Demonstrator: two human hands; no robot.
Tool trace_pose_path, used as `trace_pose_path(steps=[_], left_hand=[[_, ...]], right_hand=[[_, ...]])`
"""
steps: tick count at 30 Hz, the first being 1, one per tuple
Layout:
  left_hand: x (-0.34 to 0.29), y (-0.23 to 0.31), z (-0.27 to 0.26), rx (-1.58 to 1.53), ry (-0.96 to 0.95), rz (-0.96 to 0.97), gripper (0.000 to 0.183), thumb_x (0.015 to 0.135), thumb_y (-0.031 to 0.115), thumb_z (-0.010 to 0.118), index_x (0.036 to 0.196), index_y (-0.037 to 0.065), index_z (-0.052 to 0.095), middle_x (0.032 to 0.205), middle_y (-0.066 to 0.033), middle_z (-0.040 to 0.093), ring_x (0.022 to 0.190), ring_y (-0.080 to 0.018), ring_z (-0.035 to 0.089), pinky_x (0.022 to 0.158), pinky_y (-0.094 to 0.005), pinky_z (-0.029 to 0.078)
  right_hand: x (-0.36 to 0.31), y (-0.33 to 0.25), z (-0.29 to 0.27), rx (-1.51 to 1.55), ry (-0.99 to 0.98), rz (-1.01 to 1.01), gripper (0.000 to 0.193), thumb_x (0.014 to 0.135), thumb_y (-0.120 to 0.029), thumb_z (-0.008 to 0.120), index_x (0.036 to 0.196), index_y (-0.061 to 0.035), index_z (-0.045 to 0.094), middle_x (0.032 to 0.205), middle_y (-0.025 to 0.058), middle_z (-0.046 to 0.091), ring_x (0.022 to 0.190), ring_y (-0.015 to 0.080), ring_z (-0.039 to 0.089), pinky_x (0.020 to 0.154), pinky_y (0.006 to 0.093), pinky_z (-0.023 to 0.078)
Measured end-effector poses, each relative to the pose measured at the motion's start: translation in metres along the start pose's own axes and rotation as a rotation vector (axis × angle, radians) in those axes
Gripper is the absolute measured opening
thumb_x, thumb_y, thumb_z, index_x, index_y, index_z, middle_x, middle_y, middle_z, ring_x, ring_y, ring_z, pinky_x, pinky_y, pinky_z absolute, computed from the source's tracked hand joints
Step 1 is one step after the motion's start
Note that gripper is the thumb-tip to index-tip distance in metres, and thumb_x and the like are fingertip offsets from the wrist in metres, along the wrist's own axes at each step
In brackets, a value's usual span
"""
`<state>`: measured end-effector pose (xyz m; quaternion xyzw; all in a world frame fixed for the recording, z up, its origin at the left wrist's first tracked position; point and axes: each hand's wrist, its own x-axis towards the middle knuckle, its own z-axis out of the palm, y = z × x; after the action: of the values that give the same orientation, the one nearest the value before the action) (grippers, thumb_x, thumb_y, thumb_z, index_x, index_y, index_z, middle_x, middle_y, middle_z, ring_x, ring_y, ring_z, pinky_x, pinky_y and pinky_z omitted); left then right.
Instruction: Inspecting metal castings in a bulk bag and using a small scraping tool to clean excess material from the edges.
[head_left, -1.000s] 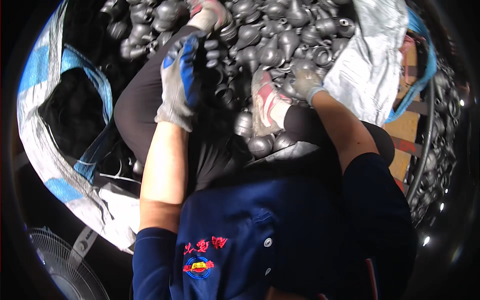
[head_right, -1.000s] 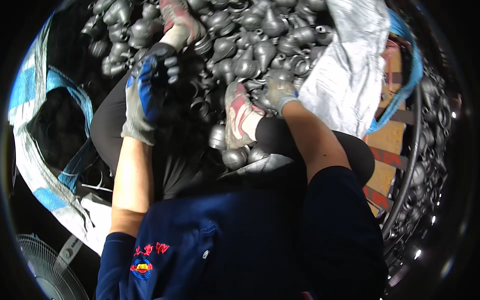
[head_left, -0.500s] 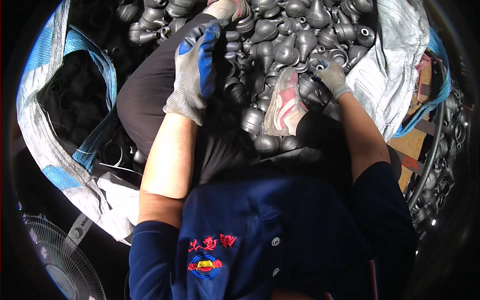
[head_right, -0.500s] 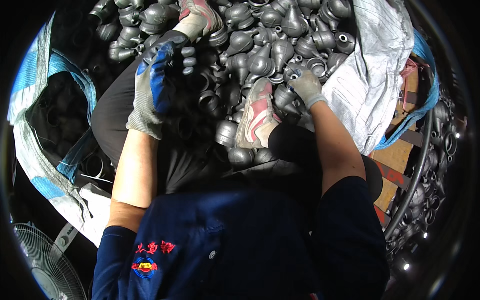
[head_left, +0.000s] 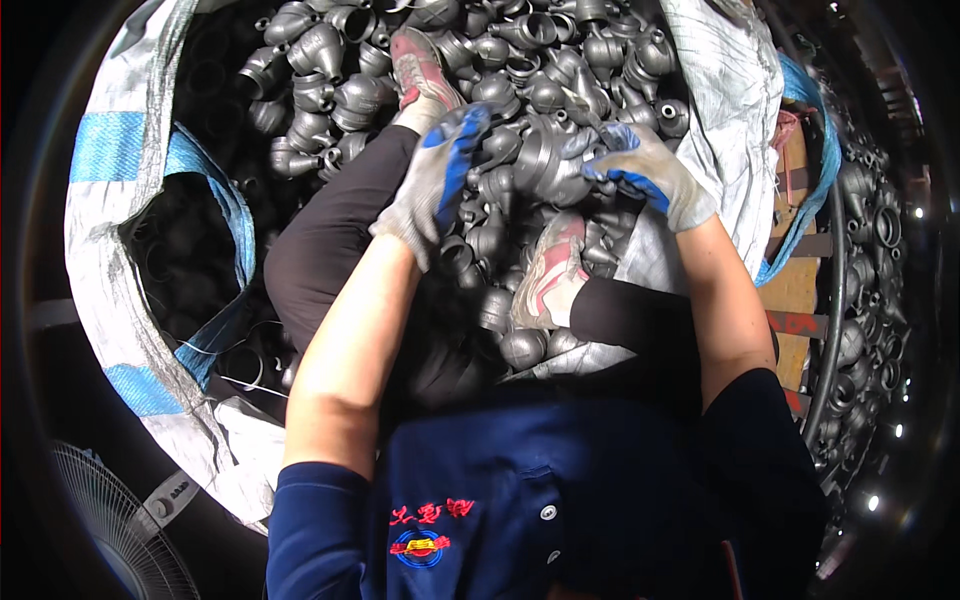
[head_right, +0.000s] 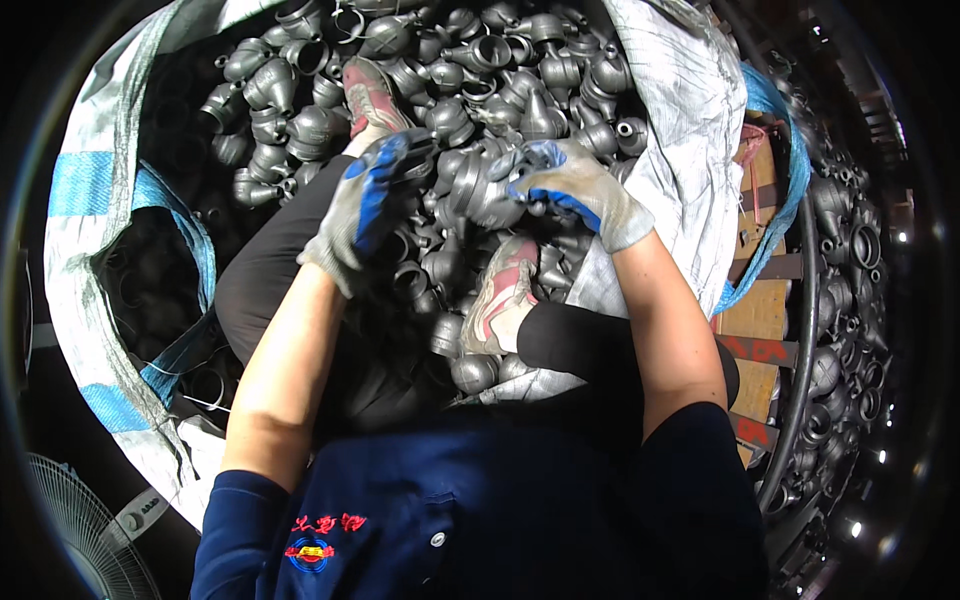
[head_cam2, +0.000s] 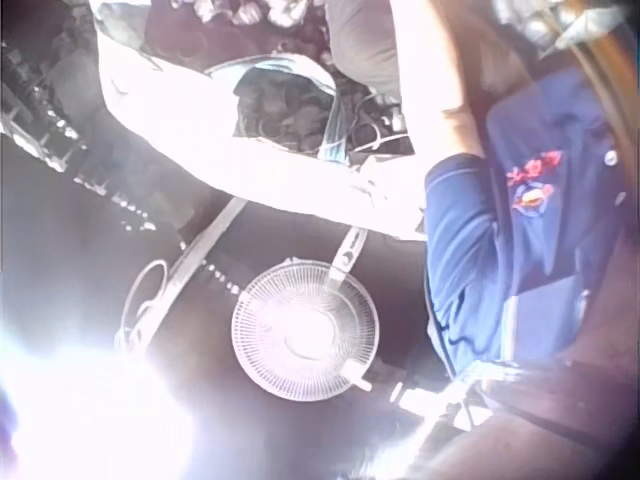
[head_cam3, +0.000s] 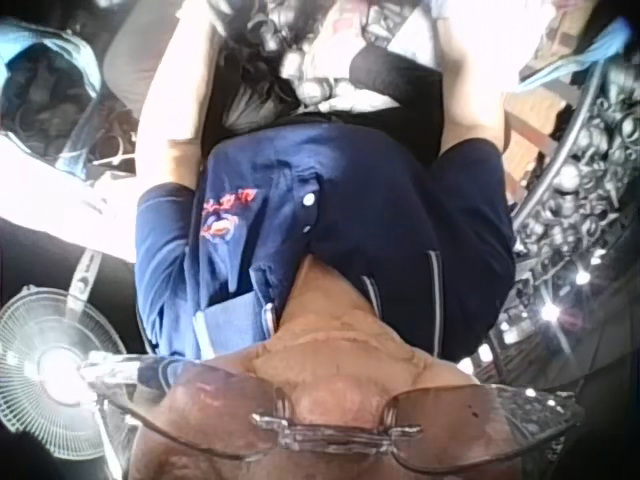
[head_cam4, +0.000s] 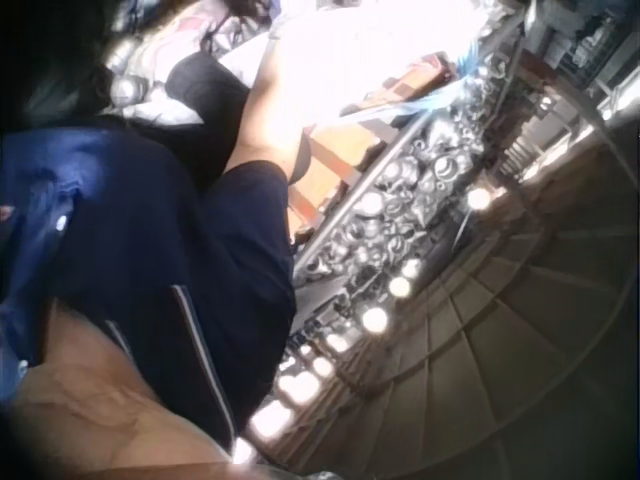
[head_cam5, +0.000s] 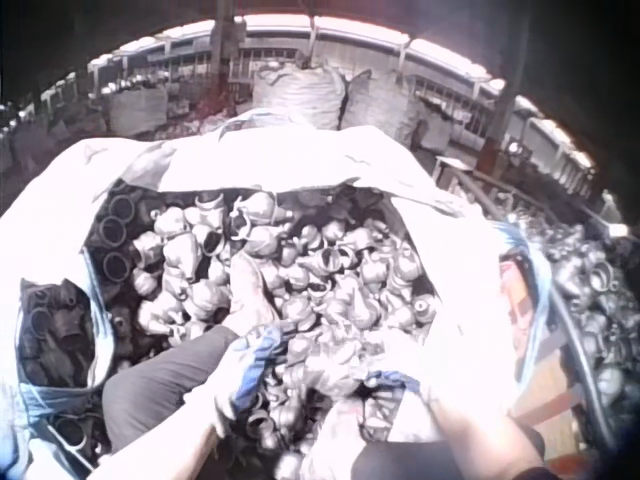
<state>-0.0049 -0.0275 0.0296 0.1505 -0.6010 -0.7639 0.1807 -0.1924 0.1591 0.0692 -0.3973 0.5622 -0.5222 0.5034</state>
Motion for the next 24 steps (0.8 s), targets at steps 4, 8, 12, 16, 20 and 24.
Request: trace_pose_path(steps=[4, 8, 12, 16, 20, 24], left_hand=[[0.012, -0.009, 0.009, -0.440, -0.183, -0.224, 0.054, 0.096, 0.043, 0.036, 0.125, -0.001, 0.048, 0.122, -0.0117, 0.055, 0.111, -0.0228, 0.053, 0.100, -0.0352, 0.038], [0.000, -0.033, 0.014, -1.209, -0.479, -0.476, 0.051, 0.096, 0.040, 0.037, 0.129, 0.001, 0.045, 0.120, -0.0155, 0.056, 0.107, -0.0265, 0.056, 0.097, -0.0372, 0.042], [-0.005, -0.033, 0.016, -1.010, -0.173, -0.437, 0.034, 0.095, 0.032, 0.043, 0.116, 0.007, 0.053, 0.110, -0.0116, 0.060, 0.097, -0.0208, 0.061, 0.089, -0.0348, 0.049], [-0.005, -0.056, 0.012, -0.996, -0.025, -0.145, 0.029, 0.096, 0.025, 0.039, 0.110, 0.006, 0.056, 0.106, -0.0078, 0.063, 0.097, -0.0176, 0.062, 0.090, -0.0316, 0.048], [-0.002, -0.049, 0.011, -1.280, -0.123, -0.168, 0.028, 0.095, 0.021, 0.039, 0.108, 0.003, 0.056, 0.104, -0.0115, 0.063, 0.097, -0.0214, 0.062, 0.091, -0.0371, 0.049], [-0.005, -0.046, 0.015, -1.197, -0.166, -0.073, 0.032, 0.095, 0.026, 0.038, 0.108, 0.002, 0.056, 0.106, -0.0127, 0.062, 0.097, -0.0237, 0.061, 0.093, -0.0403, 0.048]], right_hand=[[0.005, -0.033, 0.051, 0.188, 0.042, 0.107, 0.021, 0.081, -0.011, 0.061, 0.098, 0.0013, 0.064, 0.086, 0.0066, 0.065, 0.066, 0.0069, 0.058, 0.056, 0.0183, 0.044], [0.017, 0.004, 0.042, 0.201, 0.146, 0.192, 0.025, 0.082, -0.013, 0.063, 0.105, -0.0020, 0.063, 0.075, 0.0007, 0.062, 0.048, 0.0028, 0.049, 0.041, 0.0159, 0.034], [0.016, 0.022, 0.058, 0.345, 0.465, 0.016, 0.030, 0.084, -0.018, 0.062, 0.109, -0.0006, 0.060, 0.076, 0.0008, 0.061, 0.047, 0.0032, 0.046, 0.041, 0.0172, 0.034], [-0.009, 0.032, 0.089, 0.383, 0.780, 0.022, 0.035, 0.082, -0.022, 0.067, 0.111, -0.0042, 0.058, 0.074, 0.0006, 0.061, 0.044, 0.0053, 0.048, 0.034, 0.0172, 0.033], [-0.032, 0.046, 0.144, 0.362, 0.763, 0.152, 0.042, 0.081, -0.023, 0.068, 0.116, -0.0025, 0.054, 0.079, 0.0030, 0.061, 0.046, 0.0058, 0.048, 0.039, 0.0180, 0.035], [-0.038, 0.033, 0.163, 0.469, 0.694, -0.079, 0.042, 0.083, -0.013, 0.067, 0.120, -0.0021, 0.051, 0.084, 0.0033, 0.061, 0.053, 0.0047, 0.050, 0.045, 0.0177, 0.037]])
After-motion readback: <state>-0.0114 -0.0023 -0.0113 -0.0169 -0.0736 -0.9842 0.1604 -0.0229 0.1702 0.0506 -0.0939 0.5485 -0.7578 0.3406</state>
